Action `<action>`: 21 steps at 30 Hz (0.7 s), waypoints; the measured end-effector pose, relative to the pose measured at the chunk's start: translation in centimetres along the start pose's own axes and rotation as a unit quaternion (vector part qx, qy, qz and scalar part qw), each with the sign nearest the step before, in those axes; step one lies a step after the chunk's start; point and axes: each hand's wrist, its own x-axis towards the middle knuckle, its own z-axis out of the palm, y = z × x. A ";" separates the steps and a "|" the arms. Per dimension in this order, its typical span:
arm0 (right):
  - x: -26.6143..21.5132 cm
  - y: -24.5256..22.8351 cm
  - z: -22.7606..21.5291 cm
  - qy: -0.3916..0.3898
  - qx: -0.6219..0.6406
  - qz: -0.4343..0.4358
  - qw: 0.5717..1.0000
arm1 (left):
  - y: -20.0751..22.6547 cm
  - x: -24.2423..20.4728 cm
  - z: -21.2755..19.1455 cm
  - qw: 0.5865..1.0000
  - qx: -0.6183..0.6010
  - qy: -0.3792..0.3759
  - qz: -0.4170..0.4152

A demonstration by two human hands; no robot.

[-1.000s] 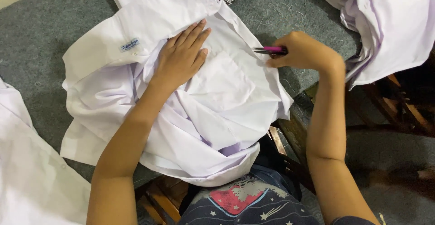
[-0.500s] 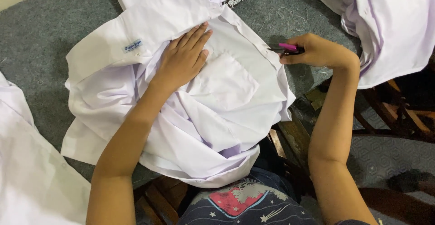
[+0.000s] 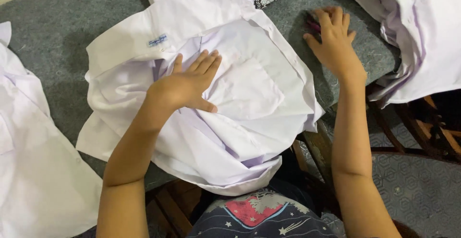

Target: The person uses small scissors to trim loose threads from the seams and edges of a white shirt. They repeatedly adjust the shirt's position, fold the fabric, and cut threads along the collar, sleeves, and hem before laying the shirt flat.

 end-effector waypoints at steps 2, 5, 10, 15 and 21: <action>-0.1 -2.1 -0.3 0.048 0.012 -0.047 0.998 | -0.2 -0.3 -0.1 1.000 -0.004 0.004 0.003; -0.2 -5.4 -0.2 0.057 0.076 -0.096 0.991 | -0.8 -1.3 -0.1 1.000 -0.019 0.021 0.004; 0.0 -7.4 2.2 -0.028 0.170 -0.035 0.984 | -2.9 -3.1 0.4 0.995 -0.043 0.084 0.030; 0.9 -3.9 6.0 0.051 0.071 -0.028 0.996 | -3.1 -4.3 -0.6 0.997 -0.060 0.031 -0.040; 1.7 -3.6 2.4 0.181 0.325 -0.032 0.928 | -3.2 -2.5 0.0 0.996 -0.042 0.061 -0.040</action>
